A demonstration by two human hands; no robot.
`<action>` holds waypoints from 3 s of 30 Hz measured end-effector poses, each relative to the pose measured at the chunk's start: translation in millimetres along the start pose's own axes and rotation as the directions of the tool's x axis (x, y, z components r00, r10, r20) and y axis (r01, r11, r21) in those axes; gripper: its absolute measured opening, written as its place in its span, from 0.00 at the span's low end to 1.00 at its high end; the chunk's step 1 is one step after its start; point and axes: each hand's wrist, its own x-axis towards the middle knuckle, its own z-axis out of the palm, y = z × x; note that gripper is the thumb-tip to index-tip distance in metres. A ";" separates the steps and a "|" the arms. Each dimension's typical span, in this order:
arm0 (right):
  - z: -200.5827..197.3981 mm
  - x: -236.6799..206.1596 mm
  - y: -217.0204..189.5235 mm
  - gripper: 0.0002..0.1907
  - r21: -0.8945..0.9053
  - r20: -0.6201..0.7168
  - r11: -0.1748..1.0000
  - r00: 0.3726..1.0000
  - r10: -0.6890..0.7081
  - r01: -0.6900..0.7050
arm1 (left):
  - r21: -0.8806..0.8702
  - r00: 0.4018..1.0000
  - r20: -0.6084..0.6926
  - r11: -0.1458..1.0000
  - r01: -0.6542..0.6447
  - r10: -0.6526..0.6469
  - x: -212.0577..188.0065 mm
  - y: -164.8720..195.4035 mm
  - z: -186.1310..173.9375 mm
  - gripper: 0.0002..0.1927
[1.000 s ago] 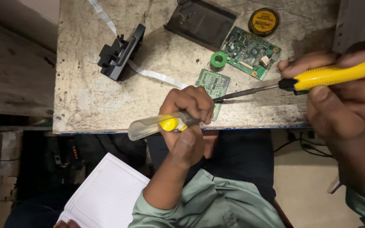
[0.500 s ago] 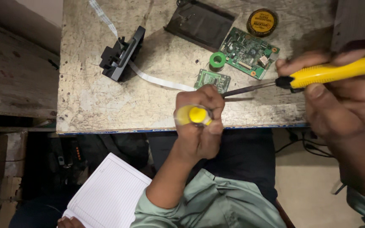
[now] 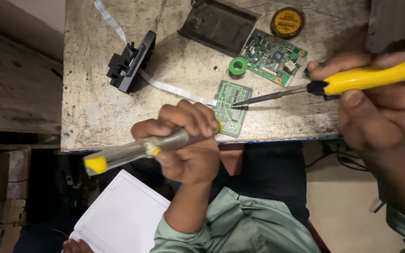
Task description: The person sits at a workbench and solders components on green circuit boards using a soldering iron, occasionally using a solder sucker to remove solder. They reposition the boards by hand and continue soldering different points on the boards.
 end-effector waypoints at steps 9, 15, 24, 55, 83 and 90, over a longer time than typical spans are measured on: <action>20.0 4.6 -44.6 0.13 -0.099 -0.033 0.959 0.964 0.265 -0.267 | -0.083 0.996 -0.081 0.996 0.018 -0.025 2.6 10.4 -3.4 0.19; 26.4 11.4 -59.8 0.14 -0.274 -0.012 0.882 0.918 0.396 -0.384 | -0.085 0.984 -0.166 0.995 0.048 -0.062 1.0 14.5 -3.6 0.19; -0.4 6.3 -26.8 0.18 -0.078 0.117 0.947 0.940 0.321 -0.313 | -0.059 0.979 -0.172 0.993 0.104 -0.113 0.6 19.3 -3.2 0.19; -16.7 -1.5 -6.6 0.19 0.030 0.140 0.980 0.972 0.191 -0.197 | -0.037 0.990 -0.086 0.994 0.106 -0.109 0.8 1.8 5.5 0.22; -27.9 -17.3 0.8 0.16 0.038 0.082 0.976 0.974 0.210 -0.214 | -0.036 0.987 -0.068 0.989 0.146 -0.148 -8.7 -2.9 5.2 0.22; -16.5 -10.4 -0.5 0.18 0.010 0.063 0.991 0.990 0.129 -0.130 | 0.203 0.997 -0.064 0.977 0.062 -0.050 -9.2 -10.6 5.1 0.23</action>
